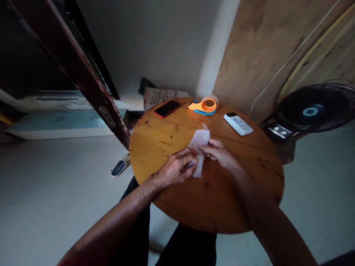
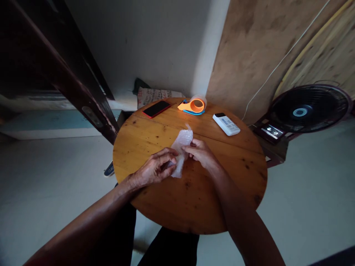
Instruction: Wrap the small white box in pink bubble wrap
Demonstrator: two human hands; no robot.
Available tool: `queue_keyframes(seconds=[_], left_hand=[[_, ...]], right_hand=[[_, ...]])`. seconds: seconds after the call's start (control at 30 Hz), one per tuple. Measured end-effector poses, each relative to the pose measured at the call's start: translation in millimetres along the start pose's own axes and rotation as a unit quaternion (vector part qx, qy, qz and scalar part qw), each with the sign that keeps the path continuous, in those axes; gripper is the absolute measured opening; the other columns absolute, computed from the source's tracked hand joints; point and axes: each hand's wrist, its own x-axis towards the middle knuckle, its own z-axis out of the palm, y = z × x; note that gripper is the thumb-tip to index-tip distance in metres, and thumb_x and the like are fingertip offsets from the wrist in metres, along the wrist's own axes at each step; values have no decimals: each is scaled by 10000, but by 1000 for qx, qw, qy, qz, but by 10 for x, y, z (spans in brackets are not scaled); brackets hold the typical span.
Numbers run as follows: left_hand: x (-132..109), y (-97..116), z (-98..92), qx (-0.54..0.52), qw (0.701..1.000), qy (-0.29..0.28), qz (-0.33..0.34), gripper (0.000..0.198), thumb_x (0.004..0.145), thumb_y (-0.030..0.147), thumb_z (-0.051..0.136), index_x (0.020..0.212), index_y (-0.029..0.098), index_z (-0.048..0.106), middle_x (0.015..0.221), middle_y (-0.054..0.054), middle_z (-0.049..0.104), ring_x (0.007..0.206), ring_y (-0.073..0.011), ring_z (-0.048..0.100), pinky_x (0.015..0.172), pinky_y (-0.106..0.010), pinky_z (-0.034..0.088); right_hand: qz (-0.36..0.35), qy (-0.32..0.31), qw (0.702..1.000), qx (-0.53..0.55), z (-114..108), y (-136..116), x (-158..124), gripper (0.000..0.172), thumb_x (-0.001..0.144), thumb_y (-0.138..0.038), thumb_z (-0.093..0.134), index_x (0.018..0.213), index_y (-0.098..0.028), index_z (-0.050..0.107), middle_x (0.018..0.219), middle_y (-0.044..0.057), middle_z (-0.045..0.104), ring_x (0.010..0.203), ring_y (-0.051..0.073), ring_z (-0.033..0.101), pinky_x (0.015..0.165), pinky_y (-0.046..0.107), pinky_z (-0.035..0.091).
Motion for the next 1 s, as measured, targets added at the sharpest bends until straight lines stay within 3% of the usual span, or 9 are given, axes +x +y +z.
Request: queue_keyframes(seconds=[0.3,0.5,0.67,0.83,1.0], left_hand=[[-4,-38,13,13,1000,-1,-3,121,834,152,569,947,190,591,1220,-100,573,1093,-186,606,926,-331,513],[1,-52,-6,30,999,-19,12,315,858,148,555,1165,206,586,1400,-118,498,1267,-225,524,1028,-402,484],[14,-59,7,36,999,-27,12,287,878,159,538,1151,183,620,1301,-123,590,1185,-216,587,991,-403,513],[28,-40,7,20,1000,-18,13,265,874,153,540,1123,170,629,1263,-131,608,1153,-210,604,971,-397,527],[23,-45,10,11,1000,-10,17,283,861,143,558,1132,185,628,1256,-123,609,1167,-212,598,982,-403,522]], right_hand=[[-127,115,976,-135,-7,131,111,197,711,-353,615,644,-173,573,571,-37,494,543,109,429,499,235,316],[-125,122,973,-150,9,190,154,186,721,-355,607,700,-171,615,595,-36,521,552,115,435,512,238,337],[-119,81,985,-95,8,87,73,215,739,-372,612,781,-163,645,677,-8,594,608,124,495,552,241,375],[-53,8,998,-24,16,1,1,300,708,-366,660,939,-178,621,720,-8,619,535,100,466,432,209,297],[-24,9,999,-23,78,10,9,221,672,-322,694,814,-178,604,607,-33,566,465,80,415,411,206,290]])
